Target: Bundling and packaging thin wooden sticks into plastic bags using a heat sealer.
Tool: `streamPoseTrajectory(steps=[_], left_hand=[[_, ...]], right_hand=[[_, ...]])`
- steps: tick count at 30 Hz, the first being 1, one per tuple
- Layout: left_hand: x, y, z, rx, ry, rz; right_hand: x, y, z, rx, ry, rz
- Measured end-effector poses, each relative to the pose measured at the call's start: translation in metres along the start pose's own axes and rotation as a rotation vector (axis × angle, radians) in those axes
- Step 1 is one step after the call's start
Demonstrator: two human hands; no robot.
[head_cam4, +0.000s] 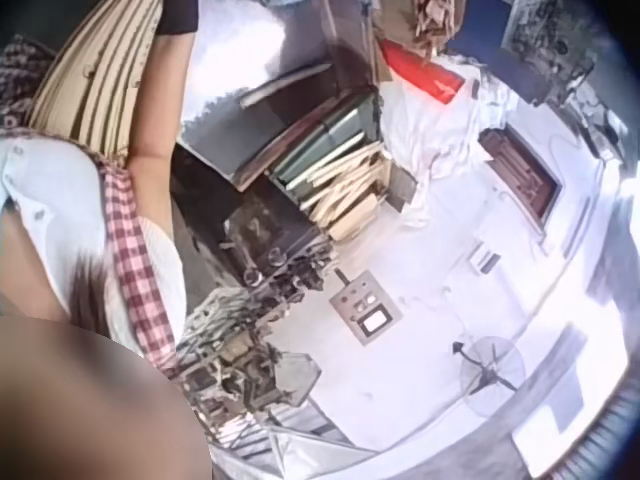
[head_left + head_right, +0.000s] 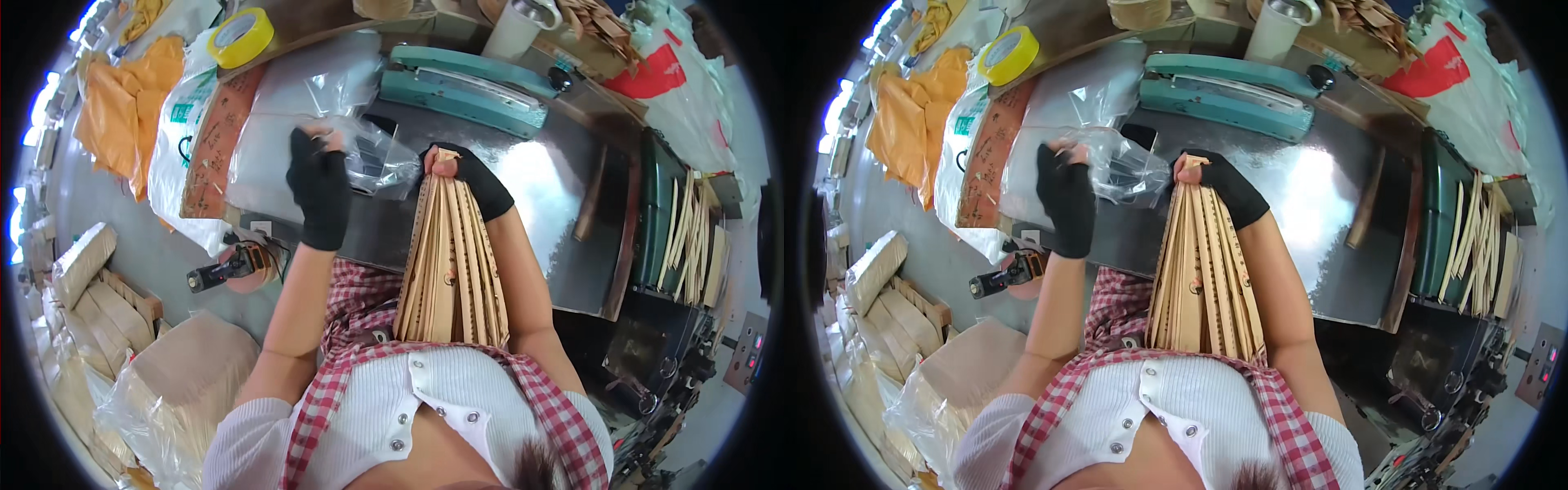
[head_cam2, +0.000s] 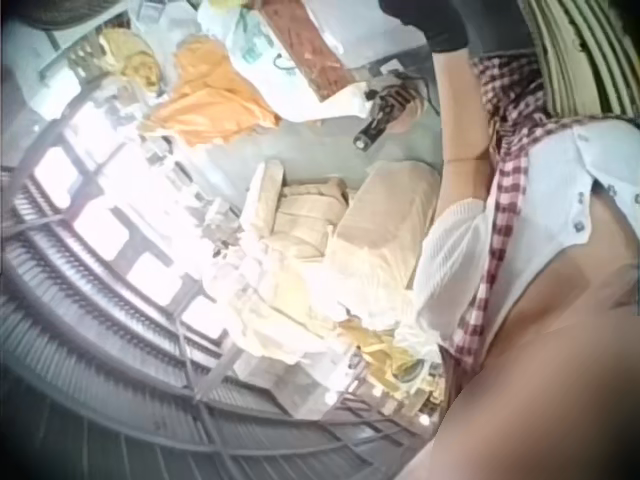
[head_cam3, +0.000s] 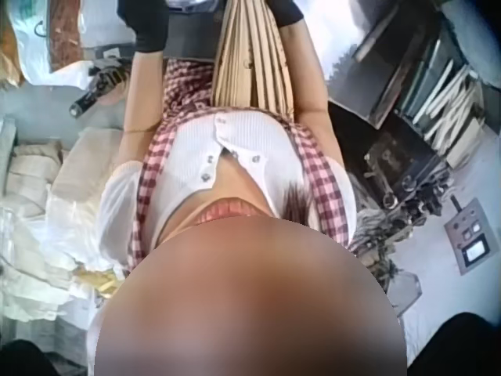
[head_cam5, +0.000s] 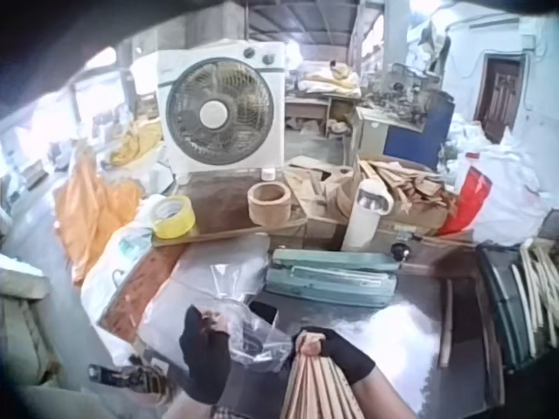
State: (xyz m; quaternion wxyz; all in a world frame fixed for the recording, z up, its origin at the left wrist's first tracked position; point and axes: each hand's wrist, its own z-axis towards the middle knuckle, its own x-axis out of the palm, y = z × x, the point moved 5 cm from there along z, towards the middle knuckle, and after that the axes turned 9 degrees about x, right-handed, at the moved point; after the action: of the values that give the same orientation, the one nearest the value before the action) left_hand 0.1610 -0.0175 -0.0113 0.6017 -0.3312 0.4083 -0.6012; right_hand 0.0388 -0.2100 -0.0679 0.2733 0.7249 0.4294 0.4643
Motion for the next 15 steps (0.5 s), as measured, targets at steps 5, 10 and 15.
streamPoseTrajectory(steps=[5,10,15], left_hand=[[0.076,-0.066,-0.029,0.516,0.565,0.323],[0.101,-0.101,-0.062,0.524,0.765,0.059],[0.111,-0.150,-0.117,1.098,1.238,0.356]], right_hand=[[-0.020,0.014,-0.047,-0.277,0.052,0.039],[-0.034,-0.002,-0.016,-0.518,-0.059,-0.207],[-0.017,0.007,-0.044,-0.587,0.156,0.341]])
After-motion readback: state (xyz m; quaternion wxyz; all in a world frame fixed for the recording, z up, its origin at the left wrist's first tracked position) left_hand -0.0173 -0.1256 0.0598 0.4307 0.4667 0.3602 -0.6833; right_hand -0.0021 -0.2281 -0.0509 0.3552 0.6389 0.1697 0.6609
